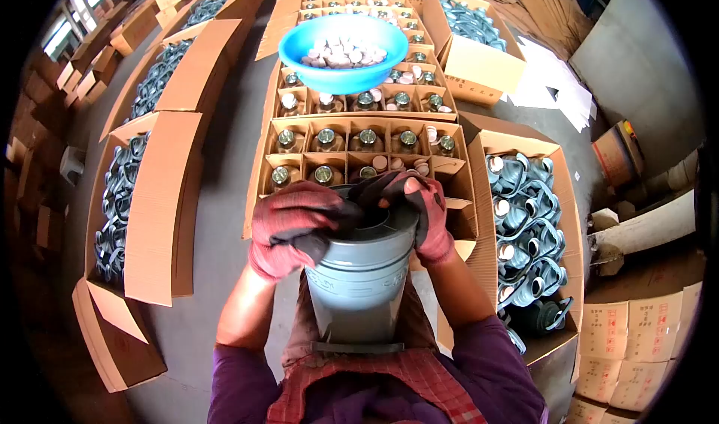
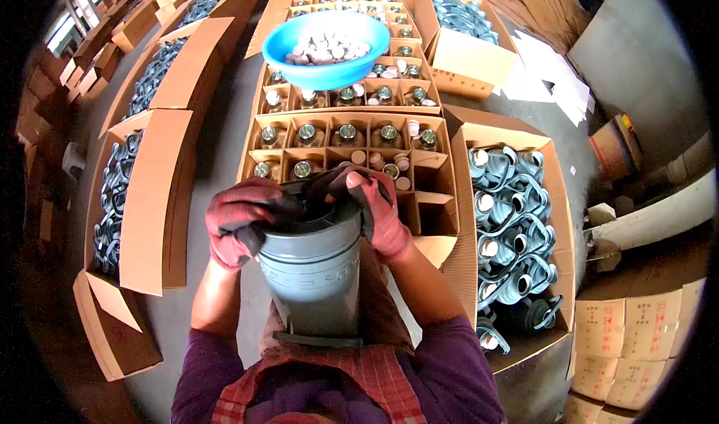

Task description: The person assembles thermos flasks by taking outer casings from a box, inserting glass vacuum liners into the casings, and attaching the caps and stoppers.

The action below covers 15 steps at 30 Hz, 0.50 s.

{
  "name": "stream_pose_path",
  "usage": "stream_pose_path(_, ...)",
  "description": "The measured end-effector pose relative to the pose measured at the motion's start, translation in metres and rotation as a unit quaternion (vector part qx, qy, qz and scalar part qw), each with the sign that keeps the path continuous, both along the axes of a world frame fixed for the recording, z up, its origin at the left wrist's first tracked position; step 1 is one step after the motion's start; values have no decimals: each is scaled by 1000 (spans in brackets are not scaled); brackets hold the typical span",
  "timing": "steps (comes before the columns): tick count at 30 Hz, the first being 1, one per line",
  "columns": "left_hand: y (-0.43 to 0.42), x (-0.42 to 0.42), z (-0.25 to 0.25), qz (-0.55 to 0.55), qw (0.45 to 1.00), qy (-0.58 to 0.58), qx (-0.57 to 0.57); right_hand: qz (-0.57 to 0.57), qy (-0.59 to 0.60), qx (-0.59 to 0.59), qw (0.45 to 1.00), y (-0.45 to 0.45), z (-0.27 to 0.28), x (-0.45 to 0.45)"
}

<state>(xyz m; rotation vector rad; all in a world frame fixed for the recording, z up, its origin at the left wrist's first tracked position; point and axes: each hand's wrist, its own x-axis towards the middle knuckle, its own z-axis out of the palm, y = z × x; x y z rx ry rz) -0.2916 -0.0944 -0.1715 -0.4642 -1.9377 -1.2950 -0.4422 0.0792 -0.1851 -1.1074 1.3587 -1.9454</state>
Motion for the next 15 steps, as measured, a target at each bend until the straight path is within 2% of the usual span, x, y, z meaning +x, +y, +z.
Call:
stream_pose_path(1,-8,3,-9,4,1000,-18,17,-28,36,32,998,3,7,3)
stream_pose_path(2,-16,5,-15,-21,998,-43,50,-18,21,38,999,6,1,4)
stream_pose_path(3,-22,8,-21,-17,992,-78,101,-17,42,-11,999,1,-9,-3)
stream_pose_path(5,-22,11,19,-21,983,-164,77,-19,85,-104,991,-9,-29,-19)
stream_pose_path(6,-18,12,38,17,980,-197,-29,-27,9,-64,998,-13,-15,-12)
stream_pose_path(7,-1,9,58,79,965,-173,-180,49,-142,-93,984,-19,-16,-9)
stream_pose_path(8,29,2,66,132,955,-142,-223,148,-303,-123,933,-34,-31,-7)
stream_pose_path(9,50,-4,69,185,939,-109,-267,242,-452,-150,846,-48,-35,-3)
stream_pose_path(10,46,-3,65,159,953,-89,-242,200,-414,-142,876,-43,-38,8)
stream_pose_path(11,36,0,55,135,964,-69,-217,144,-257,-81,952,-31,-35,7)
stream_pose_path(12,23,5,42,107,974,-53,-193,80,-94,-20,992,-12,-9,8)
stream_pose_path(13,1,13,21,78,987,-48,-131,14,75,38,996,3,5,4)
stream_pose_path(14,-8,15,8,50,995,-79,-24,-17,170,32,985,11,4,-2)
stream_pose_path(15,-12,17,1,18,990,-109,89,-1,259,19,966,13,5,-13)
